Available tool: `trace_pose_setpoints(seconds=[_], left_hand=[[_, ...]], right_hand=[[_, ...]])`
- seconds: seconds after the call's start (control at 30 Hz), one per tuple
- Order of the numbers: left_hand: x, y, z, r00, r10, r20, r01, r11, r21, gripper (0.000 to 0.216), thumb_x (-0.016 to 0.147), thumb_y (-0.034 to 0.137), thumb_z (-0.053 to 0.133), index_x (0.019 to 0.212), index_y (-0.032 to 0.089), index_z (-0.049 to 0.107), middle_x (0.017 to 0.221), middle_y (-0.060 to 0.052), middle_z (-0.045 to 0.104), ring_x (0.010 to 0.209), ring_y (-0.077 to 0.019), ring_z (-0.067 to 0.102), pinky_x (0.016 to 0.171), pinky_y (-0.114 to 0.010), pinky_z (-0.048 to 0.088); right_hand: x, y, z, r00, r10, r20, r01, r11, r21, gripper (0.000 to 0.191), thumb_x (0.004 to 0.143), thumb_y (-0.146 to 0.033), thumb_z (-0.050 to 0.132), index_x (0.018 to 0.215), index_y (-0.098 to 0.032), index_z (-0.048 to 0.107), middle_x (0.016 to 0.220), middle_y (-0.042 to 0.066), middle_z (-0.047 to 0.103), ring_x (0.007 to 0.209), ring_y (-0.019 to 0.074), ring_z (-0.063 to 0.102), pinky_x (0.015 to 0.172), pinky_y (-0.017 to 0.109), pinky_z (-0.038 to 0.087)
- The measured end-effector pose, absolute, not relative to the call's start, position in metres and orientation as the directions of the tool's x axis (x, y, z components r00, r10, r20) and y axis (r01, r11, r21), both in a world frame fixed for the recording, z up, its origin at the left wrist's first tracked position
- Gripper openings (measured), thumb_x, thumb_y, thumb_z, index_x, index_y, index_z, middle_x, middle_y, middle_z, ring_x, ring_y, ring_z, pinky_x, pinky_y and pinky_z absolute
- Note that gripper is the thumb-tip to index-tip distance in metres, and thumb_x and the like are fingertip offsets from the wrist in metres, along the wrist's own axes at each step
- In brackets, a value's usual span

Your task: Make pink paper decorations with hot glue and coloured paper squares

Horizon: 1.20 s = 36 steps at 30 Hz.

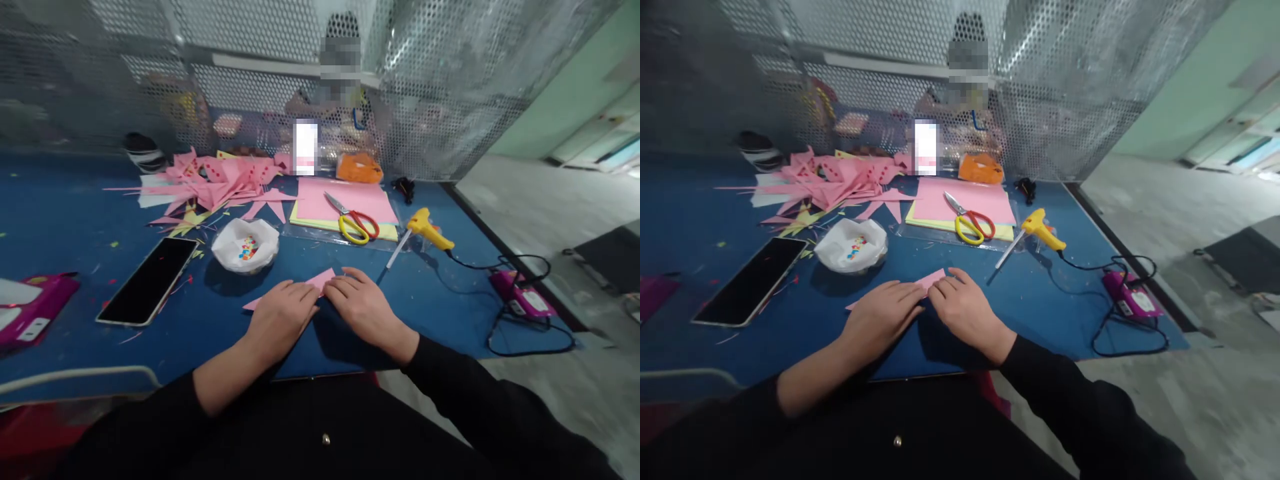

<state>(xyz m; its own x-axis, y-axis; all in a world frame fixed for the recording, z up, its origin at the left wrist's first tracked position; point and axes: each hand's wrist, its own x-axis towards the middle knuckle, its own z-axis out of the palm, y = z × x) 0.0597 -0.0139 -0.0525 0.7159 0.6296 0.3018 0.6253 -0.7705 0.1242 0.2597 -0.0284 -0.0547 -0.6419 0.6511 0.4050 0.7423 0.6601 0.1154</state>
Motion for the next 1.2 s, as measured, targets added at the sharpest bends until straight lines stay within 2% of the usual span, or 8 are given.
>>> trace_pose_setpoints(seconds=[0.13,0.2,0.33,0.43,0.53,0.67,0.87,1.2], left_hand=[[0.068,0.010,-0.016,0.641,0.716,0.276,0.692,-0.695,0.195,0.030,0.100,0.021,0.047,0.087,0.014,0.074,0.081,-0.011,0.076,0.080,-0.0251,0.070,0.086,-0.042,0.049],[0.069,0.027,0.004,0.623,0.740,0.252,0.688,-0.673,0.273,0.027,0.097,0.022,0.052,0.084,0.016,0.075,0.077,-0.009,0.075,0.078,-0.0239,0.068,0.089,-0.041,0.045],[0.066,0.055,0.029,0.568,0.773,0.284,0.681,-0.634,0.367,0.022,0.093,0.031,0.058,0.085,0.020,0.075,0.079,-0.004,0.075,0.076,-0.0198,0.065,0.071,-0.030,0.041],[0.064,0.065,0.033,0.490,0.812,0.316,0.677,-0.583,0.449,0.023,0.091,0.036,0.058,0.086,0.020,0.073,0.077,-0.001,0.072,0.071,-0.0173,0.061,0.063,-0.027,0.035],[0.063,0.069,0.027,0.448,0.836,0.317,0.658,-0.548,0.516,0.031,0.091,0.039,0.057,0.070,0.019,0.068,0.064,0.000,0.065,0.063,-0.0150,0.055,0.060,-0.027,0.032],[0.061,0.071,0.015,0.423,0.861,0.281,0.631,-0.503,0.591,0.031,0.088,0.040,0.057,0.068,0.018,0.068,0.062,0.000,0.064,0.061,-0.0144,0.053,0.058,-0.027,0.031],[0.063,0.070,0.007,0.421,0.878,0.227,0.588,-0.455,0.669,0.029,0.087,0.037,0.056,0.070,0.017,0.068,0.062,0.000,0.059,0.061,-0.0139,0.050,0.057,-0.027,0.031],[0.067,0.066,0.008,0.388,0.883,0.263,0.575,-0.455,0.680,0.032,0.087,0.040,0.054,0.065,0.017,0.062,0.058,0.002,0.052,0.058,-0.0134,0.045,0.057,-0.027,0.029]], right_hand=[[0.261,-0.008,-0.026,-0.551,0.692,0.466,0.783,0.622,0.004,0.024,0.102,-0.019,0.048,0.093,-0.018,0.071,0.088,0.005,0.077,0.081,0.0176,0.069,0.107,0.042,0.040],[0.263,0.008,-0.011,-0.505,0.717,0.481,0.777,0.620,-0.108,0.022,0.101,-0.025,0.052,0.090,-0.020,0.071,0.082,0.003,0.076,0.078,0.0174,0.068,0.107,0.042,0.038],[0.266,0.038,0.011,-0.378,0.788,0.486,0.718,0.581,-0.383,0.019,0.096,-0.024,0.058,0.082,-0.022,0.071,0.070,-0.002,0.072,0.070,0.0151,0.064,0.108,0.042,0.035],[0.266,0.051,0.014,-0.290,0.826,0.484,0.675,0.535,-0.508,0.020,0.092,-0.027,0.062,0.075,-0.022,0.069,0.067,-0.002,0.069,0.068,0.0149,0.060,0.107,0.042,0.036],[0.268,0.055,0.007,-0.218,0.860,0.462,0.638,0.483,-0.599,0.021,0.091,-0.036,0.061,0.081,-0.020,0.070,0.070,0.000,0.069,0.068,0.0158,0.059,0.084,0.034,0.048],[0.271,0.056,-0.006,-0.118,0.918,0.379,0.544,0.379,-0.748,0.028,0.087,-0.043,0.059,0.081,-0.018,0.069,0.064,-0.001,0.064,0.058,0.0134,0.054,0.056,0.026,0.042],[0.271,0.056,-0.010,-0.023,0.953,0.303,0.450,0.280,-0.848,0.026,0.079,-0.042,0.063,0.072,-0.017,0.067,0.055,-0.005,0.051,0.053,0.0105,0.042,0.052,0.026,0.032],[0.273,0.053,-0.006,-0.040,0.971,0.237,0.355,0.235,-0.905,0.028,0.076,-0.044,0.068,0.069,-0.017,0.064,0.050,-0.007,0.046,0.049,0.0083,0.037,0.048,0.025,0.028]])
